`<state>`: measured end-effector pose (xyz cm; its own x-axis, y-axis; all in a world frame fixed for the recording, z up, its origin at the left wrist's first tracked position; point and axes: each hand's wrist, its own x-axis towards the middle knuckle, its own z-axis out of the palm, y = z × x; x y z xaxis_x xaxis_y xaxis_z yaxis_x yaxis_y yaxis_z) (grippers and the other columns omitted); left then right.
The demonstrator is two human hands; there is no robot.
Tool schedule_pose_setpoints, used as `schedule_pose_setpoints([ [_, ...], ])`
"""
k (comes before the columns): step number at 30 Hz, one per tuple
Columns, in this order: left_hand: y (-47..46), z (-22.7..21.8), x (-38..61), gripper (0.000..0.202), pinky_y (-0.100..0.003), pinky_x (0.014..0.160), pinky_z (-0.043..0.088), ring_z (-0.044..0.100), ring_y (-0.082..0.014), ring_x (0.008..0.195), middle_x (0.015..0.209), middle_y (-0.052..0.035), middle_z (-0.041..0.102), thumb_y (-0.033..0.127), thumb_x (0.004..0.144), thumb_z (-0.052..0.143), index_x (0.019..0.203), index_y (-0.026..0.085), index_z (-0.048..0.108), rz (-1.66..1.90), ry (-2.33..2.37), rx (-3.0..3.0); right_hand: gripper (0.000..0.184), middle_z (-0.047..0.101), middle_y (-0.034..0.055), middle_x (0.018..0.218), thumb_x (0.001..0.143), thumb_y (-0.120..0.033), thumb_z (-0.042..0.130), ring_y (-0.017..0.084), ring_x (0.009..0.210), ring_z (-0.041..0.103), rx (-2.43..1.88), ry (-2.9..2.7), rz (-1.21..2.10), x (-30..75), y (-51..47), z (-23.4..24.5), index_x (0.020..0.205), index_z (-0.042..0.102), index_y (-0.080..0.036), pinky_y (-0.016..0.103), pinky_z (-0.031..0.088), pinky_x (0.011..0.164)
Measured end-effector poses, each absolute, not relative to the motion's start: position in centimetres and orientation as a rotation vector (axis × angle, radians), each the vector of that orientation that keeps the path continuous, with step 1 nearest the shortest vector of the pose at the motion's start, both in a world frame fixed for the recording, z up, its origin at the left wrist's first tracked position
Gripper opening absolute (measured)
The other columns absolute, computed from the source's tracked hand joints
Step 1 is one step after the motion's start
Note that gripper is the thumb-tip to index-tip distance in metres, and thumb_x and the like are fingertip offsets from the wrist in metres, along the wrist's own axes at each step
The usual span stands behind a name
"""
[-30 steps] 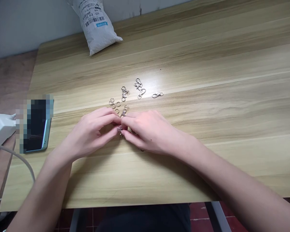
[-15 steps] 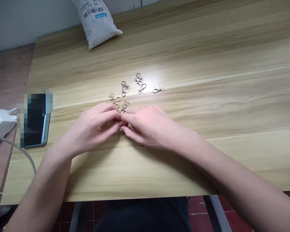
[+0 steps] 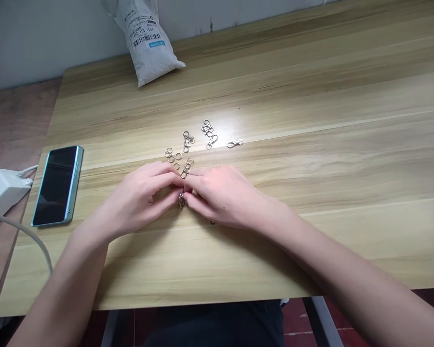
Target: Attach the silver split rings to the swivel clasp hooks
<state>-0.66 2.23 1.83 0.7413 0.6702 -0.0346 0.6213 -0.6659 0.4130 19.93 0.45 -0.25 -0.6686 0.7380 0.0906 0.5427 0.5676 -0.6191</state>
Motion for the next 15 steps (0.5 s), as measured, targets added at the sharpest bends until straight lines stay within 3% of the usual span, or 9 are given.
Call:
schedule_pose_setpoints([
  [15, 2.29, 1.56, -0.25, 0.012, -0.031, 0.072, 0.038, 0.052, -0.0163, 0.076, 0.08, -0.0015, 0.059, 0.018, 0.09, 0.047, 0.081, 0.018, 0.056, 0.249, 1.144, 2.526, 0.016, 0.062, 0.0053, 0.086, 0.094, -0.019, 0.044, 0.011, 0.065, 0.051, -1.082, -2.351, 0.68, 19.35, 0.57, -0.75, 0.094, 0.059, -0.013, 0.024, 0.033, 0.055],
])
